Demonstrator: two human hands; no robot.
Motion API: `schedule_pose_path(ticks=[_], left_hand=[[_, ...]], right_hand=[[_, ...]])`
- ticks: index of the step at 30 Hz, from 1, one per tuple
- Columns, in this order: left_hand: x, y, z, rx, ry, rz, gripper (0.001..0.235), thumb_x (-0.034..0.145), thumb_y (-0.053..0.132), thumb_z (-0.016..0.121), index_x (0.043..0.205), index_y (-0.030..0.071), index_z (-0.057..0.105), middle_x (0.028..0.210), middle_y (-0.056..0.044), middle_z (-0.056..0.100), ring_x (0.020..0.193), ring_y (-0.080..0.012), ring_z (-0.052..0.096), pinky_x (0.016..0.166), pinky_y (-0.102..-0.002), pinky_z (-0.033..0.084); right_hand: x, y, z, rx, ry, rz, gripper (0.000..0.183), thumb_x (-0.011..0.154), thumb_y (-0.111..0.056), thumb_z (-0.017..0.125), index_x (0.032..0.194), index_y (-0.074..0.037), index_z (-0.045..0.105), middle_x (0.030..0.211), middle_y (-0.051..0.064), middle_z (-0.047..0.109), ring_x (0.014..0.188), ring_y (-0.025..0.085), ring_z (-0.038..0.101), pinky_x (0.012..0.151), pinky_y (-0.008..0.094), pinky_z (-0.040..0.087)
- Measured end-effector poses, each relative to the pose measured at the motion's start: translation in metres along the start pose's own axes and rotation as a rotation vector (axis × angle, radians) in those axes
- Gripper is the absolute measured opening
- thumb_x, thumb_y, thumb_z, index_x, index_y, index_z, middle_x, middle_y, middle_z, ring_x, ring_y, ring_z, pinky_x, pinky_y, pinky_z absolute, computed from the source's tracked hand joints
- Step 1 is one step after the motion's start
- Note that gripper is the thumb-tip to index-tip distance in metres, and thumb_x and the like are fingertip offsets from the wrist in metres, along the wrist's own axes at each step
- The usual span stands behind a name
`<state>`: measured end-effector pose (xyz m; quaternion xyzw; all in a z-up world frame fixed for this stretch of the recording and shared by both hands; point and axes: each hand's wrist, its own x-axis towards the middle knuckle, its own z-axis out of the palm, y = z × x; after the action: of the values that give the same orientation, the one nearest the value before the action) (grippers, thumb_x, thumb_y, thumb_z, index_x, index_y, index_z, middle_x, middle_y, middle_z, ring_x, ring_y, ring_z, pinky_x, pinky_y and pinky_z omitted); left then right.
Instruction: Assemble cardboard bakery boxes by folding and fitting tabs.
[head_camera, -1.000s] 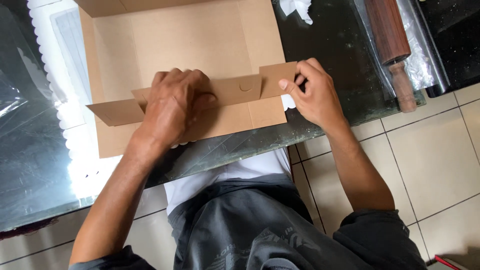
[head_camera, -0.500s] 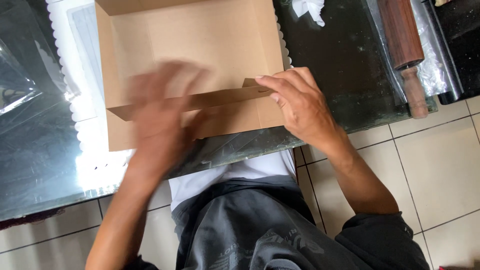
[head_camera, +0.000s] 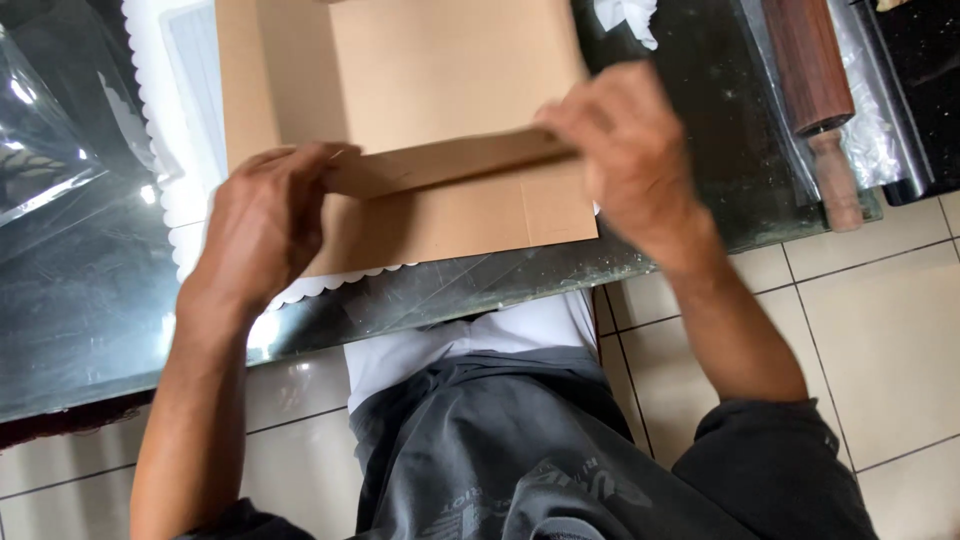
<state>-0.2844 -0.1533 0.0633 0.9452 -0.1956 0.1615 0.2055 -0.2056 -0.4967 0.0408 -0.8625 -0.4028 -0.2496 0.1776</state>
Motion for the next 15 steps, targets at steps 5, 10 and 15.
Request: schedule_pose_path(ticks=[5,10,15], left_hand=[[0.025,0.026,0.022,-0.39,-0.239,-0.179,0.069,0.083,-0.008,0.057,0.145,0.023,0.057,0.119,-0.006,0.076,0.074,-0.0174,0.074,0.062,-0.033,0.059],[0.035,0.065,0.046,-0.368,-0.21,-0.144,0.075,0.087,-0.007,0.061,0.153,0.027,0.054,0.088,-0.014,0.069,0.063,-0.0175,0.062,0.061,-0.032,0.056],[0.038,0.06,0.071,-0.512,-0.049,-0.003,0.058,0.092,0.004,0.067,0.148,0.015,0.054,0.087,-0.014,0.066,0.07,-0.0193,0.063,0.065,-0.035,0.055]], right_hand=[[0.051,-0.01,-0.056,-0.192,0.266,-0.249,0.021,0.098,0.008,0.071,0.11,-0.008,0.076,0.111,0.007,0.067,0.108,0.03,0.058,0.089,0.038,0.053],[0.043,-0.003,-0.009,0.06,0.459,-0.059,0.071,0.101,-0.019,0.082,0.15,-0.013,0.031,0.146,0.012,0.037,0.134,0.028,0.046,0.112,0.034,0.045],[0.049,-0.017,0.018,0.497,0.386,0.174,0.111,0.099,-0.024,0.09,0.159,-0.008,-0.002,0.159,0.022,0.031,0.144,0.033,0.043,0.124,0.039,0.039]])
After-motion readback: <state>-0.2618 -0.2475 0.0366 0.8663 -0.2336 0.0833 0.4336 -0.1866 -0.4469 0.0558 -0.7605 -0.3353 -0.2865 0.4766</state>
